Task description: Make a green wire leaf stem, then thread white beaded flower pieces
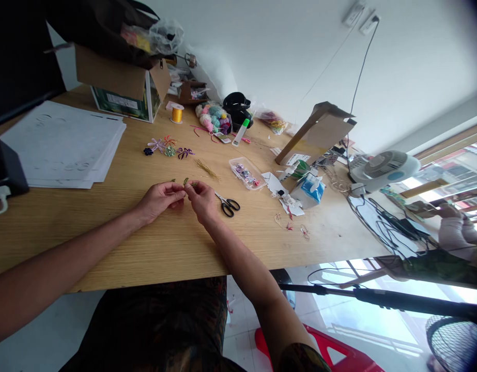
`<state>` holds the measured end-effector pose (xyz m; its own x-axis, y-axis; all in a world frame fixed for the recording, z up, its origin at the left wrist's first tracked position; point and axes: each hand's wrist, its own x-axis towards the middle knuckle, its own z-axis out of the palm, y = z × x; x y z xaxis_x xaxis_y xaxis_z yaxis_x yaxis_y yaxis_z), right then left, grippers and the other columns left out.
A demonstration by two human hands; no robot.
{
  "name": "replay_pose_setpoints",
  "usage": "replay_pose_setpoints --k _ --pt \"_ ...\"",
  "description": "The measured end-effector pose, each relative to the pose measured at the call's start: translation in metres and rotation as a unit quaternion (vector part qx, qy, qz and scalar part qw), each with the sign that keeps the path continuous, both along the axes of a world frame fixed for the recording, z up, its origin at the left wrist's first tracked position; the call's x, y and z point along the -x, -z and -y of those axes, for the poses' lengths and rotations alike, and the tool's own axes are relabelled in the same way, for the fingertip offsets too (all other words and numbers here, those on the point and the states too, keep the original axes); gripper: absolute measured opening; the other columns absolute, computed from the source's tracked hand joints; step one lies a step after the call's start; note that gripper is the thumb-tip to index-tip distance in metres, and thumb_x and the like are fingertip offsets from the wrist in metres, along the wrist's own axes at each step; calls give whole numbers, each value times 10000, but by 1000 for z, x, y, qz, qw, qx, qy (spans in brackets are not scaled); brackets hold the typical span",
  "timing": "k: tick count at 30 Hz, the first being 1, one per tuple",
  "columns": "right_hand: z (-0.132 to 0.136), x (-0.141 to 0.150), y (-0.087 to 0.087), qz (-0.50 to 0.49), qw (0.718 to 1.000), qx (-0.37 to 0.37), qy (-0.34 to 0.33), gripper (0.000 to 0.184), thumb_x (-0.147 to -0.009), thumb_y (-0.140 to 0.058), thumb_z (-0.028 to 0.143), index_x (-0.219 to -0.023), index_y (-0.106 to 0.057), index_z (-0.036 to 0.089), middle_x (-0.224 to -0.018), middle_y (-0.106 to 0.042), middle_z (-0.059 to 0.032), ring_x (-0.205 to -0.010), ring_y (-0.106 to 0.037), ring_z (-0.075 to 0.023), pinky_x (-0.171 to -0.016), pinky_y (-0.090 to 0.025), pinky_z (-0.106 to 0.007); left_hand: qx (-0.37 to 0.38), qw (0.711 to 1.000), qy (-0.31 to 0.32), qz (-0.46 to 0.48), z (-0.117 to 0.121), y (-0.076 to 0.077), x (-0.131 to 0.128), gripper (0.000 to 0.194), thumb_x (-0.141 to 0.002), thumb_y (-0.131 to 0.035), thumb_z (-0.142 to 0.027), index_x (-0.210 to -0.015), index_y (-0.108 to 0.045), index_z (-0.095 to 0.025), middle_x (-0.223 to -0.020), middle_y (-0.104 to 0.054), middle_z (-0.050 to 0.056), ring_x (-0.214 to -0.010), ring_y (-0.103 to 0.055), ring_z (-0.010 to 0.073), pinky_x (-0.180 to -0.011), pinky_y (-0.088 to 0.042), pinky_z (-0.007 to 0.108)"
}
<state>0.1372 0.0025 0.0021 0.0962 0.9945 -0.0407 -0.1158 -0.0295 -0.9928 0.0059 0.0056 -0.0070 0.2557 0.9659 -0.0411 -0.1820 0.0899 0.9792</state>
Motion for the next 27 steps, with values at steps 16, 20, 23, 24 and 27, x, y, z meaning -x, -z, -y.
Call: replay_pose_setpoints --k 16,20,23,24,27 --pt "0 5 8 37 998 -30 35 85 -774 -620 266 -772 -603 183 -589 -525 51 -526 -447 -88 -533 -357 -228 -6 997 -69 -35 3 1 -5 147 -664 -729 -295 -704 -669 -167 -615 -618 21 -547 -540 131 -534 -416 266" --pt "0 6 7 26 999 -32 16 123 -779 -623 303 -785 -588 186 -596 -533 54 -552 -488 -90 -573 -392 -221 136 986 36 87 -1 -6 -2 97 -639 -727 -185 -673 -639 -161 -606 -579 12 -484 -451 83 -468 -356 235" --pt "0 4 7 35 999 -27 21 145 -778 -628 327 -782 -599 186 -588 -533 57 -545 -486 -87 -563 -388 -217 118 989 31 83 1 -7 -2 116 -655 -739 -223 -676 -645 -158 -639 -600 22 -515 -484 92 -479 -359 239" --pt "-1 3 8 43 998 -28 26 147 -777 -630 328 -780 -607 184 -586 -535 57 -539 -476 -85 -551 -379 -216 93 993 16 66 2 -6 -2 143 -659 -752 -256 -698 -658 -155 -659 -616 29 -541 -509 101 -490 -365 241" --pt "-2 1 8 58 997 -37 28 154 -771 -646 327 -791 -635 175 -596 -552 51 -531 -456 -79 -532 -361 -217 19 999 -26 1 4 -4 -4 266 -651 -788 -369 -745 -680 -144 -654 -629 31 -555 -524 106 -507 -358 243"
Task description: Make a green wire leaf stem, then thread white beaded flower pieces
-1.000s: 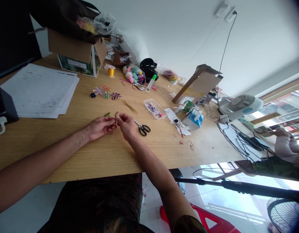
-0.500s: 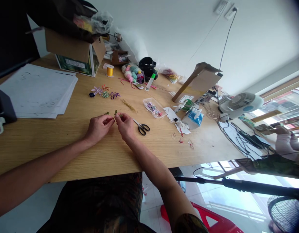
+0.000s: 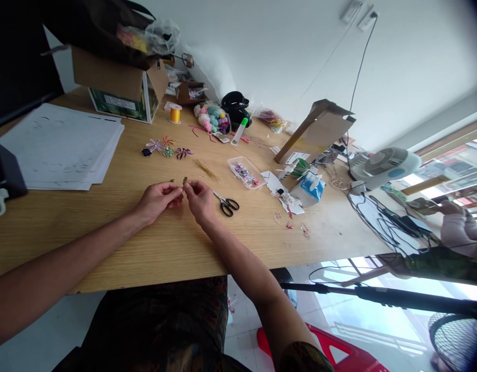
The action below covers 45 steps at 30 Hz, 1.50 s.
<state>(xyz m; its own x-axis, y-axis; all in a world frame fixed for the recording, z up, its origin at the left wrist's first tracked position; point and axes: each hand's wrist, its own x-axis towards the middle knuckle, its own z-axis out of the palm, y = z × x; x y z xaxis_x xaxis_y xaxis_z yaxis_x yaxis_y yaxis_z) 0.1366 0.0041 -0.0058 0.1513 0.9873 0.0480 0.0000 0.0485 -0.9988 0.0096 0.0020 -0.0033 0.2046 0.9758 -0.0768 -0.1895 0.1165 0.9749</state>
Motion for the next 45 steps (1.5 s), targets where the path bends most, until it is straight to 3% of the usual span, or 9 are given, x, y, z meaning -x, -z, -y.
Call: replay_pose_setpoints --k 5,7,12,18,25,31,37,39,45 --pt "-1 -4 -4 -34 998 10 -44 275 -755 -681 393 -938 -669 187 -715 -641 18 -628 -557 -99 -613 -440 -232 -16 999 -26 -10 -3 0 2 316 -634 -782 -432 -682 -647 -150 -597 -590 14 -522 -503 104 -495 -337 250" --pt "-1 -5 -5 -32 998 19 -41 257 -762 -671 405 -890 -670 182 -729 -651 8 -634 -564 -101 -616 -440 -233 -14 999 -34 -2 -4 -1 3 308 -635 -777 -420 -680 -635 -150 -602 -590 13 -527 -509 103 -499 -342 247" --pt "-1 -5 -2 58 998 -17 -34 191 -797 -617 343 -704 -645 178 -629 -597 22 -565 -497 -101 -565 -383 -232 -47 996 -61 -37 -1 -2 1 269 -646 -764 -389 -687 -641 -154 -560 -575 -5 -520 -493 99 -505 -343 239" --pt "5 -7 -6 182 978 -98 -6 147 -831 -587 285 -764 -693 208 -729 -668 -20 -678 -576 -152 -689 -427 -273 -87 990 -90 -73 -3 1 0 197 -617 -755 -343 -664 -656 -180 -527 -559 -24 -501 -480 108 -530 -384 259" --pt "4 -7 -8 150 985 -80 -21 149 -811 -604 315 -782 -696 203 -718 -661 -13 -653 -564 -144 -650 -418 -264 -104 986 -100 -89 -5 3 1 205 -633 -746 -363 -650 -646 -185 -512 -548 -25 -487 -480 113 -522 -382 262" --pt "0 -5 -6 97 994 -15 -49 195 -779 -615 360 -737 -659 175 -536 -492 57 -504 -389 -84 -516 -296 -227 -117 988 -65 -82 -2 4 1 178 -681 -740 -324 -638 -645 -180 -529 -543 -22 -498 -468 100 -516 -370 249" --pt "-1 -5 -7 80 995 -32 -50 159 -775 -611 331 -721 -619 182 -626 -582 35 -583 -493 -101 -589 -374 -227 68 992 77 72 -4 -3 4 215 -655 -775 -301 -639 -607 -166 -578 -526 -10 -451 -406 72 -440 -320 235" --pt "-2 -6 -7 81 995 -33 -51 162 -783 -602 332 -725 -617 181 -633 -589 31 -584 -498 -103 -593 -382 -228 82 989 89 79 -4 -3 4 240 -656 -779 -325 -650 -600 -166 -589 -532 -6 -452 -413 74 -439 -323 235" --pt "-4 -7 -3 113 993 -22 -9 210 -799 -588 364 -763 -647 165 -624 -593 28 -575 -508 -108 -568 -373 -228 -103 988 -41 -105 -4 4 4 249 -627 -791 -338 -745 -668 -157 -589 -606 -9 -530 -516 108 -531 -389 244"
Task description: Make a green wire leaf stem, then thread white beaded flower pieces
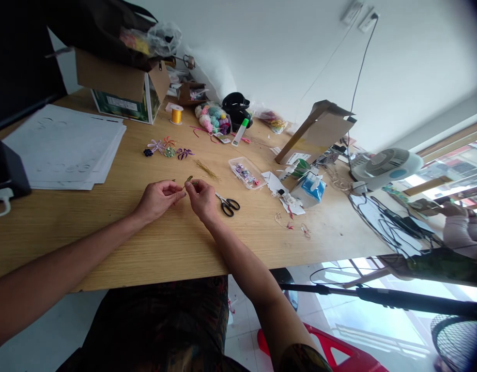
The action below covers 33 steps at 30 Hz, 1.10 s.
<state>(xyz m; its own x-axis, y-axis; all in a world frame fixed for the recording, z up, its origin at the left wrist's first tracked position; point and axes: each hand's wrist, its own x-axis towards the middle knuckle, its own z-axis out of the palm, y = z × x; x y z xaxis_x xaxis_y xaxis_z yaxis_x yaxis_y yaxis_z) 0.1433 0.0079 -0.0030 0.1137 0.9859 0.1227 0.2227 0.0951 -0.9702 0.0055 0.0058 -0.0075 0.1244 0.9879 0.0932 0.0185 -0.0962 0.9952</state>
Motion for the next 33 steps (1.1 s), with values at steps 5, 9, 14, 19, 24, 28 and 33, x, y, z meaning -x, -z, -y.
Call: replay_pose_setpoints --k 5,9,14,19,24,28,33 --pt "1 2 2 16 1000 2 1 229 -806 -581 373 -788 -659 158 -634 -597 24 -580 -509 -105 -569 -378 -226 5 1000 4 -19 4 -5 -3 190 -682 -710 -333 -626 -637 -166 -520 -548 -16 -483 -464 101 -500 -356 243" --pt "0 1 1 15 1000 3 -12 238 -814 -569 376 -756 -648 160 -611 -567 31 -567 -484 -100 -553 -359 -222 147 983 84 65 -1 -11 2 210 -635 -713 -348 -625 -622 -159 -605 -576 24 -496 -481 116 -474 -346 250" --pt "-5 -5 2 12 1000 8 22 235 -813 -571 375 -758 -645 159 -554 -485 54 -520 -419 -88 -521 -308 -222 -78 967 -99 -224 -22 -8 25 176 -733 -611 -355 -728 -667 -188 -677 -626 36 -596 -538 165 -605 -400 289" --pt "-7 -8 3 48 998 17 24 212 -809 -584 351 -755 -656 158 -551 -510 48 -530 -453 -96 -534 -319 -228 -171 875 -83 -444 -31 -2 36 196 -782 -548 -319 -748 -693 -192 -821 -668 80 -773 -605 229 -720 -423 323" --pt "-5 -8 0 72 997 15 23 207 -817 -585 340 -771 -671 157 -564 -544 41 -541 -486 -102 -541 -334 -230 -175 846 -33 -503 -27 1 30 192 -789 -556 -302 -787 -713 -193 -896 -682 107 -888 -619 268 -777 -440 346" --pt "-5 -7 1 78 997 15 21 209 -822 -587 336 -782 -679 153 -584 -564 32 -558 -506 -106 -556 -349 -229 -163 832 -23 -530 -25 0 28 203 -807 -526 -273 -780 -709 -189 -903 -700 117 -891 -632 275 -778 -441 352" --pt "-6 -7 4 81 996 13 20 213 -824 -584 337 -783 -684 154 -591 -578 27 -558 -512 -106 -557 -354 -227 -139 842 -41 -520 -22 -7 28 230 -816 -507 -249 -885 -718 -191 -942 -734 114 -891 -663 268 -783 -450 338"
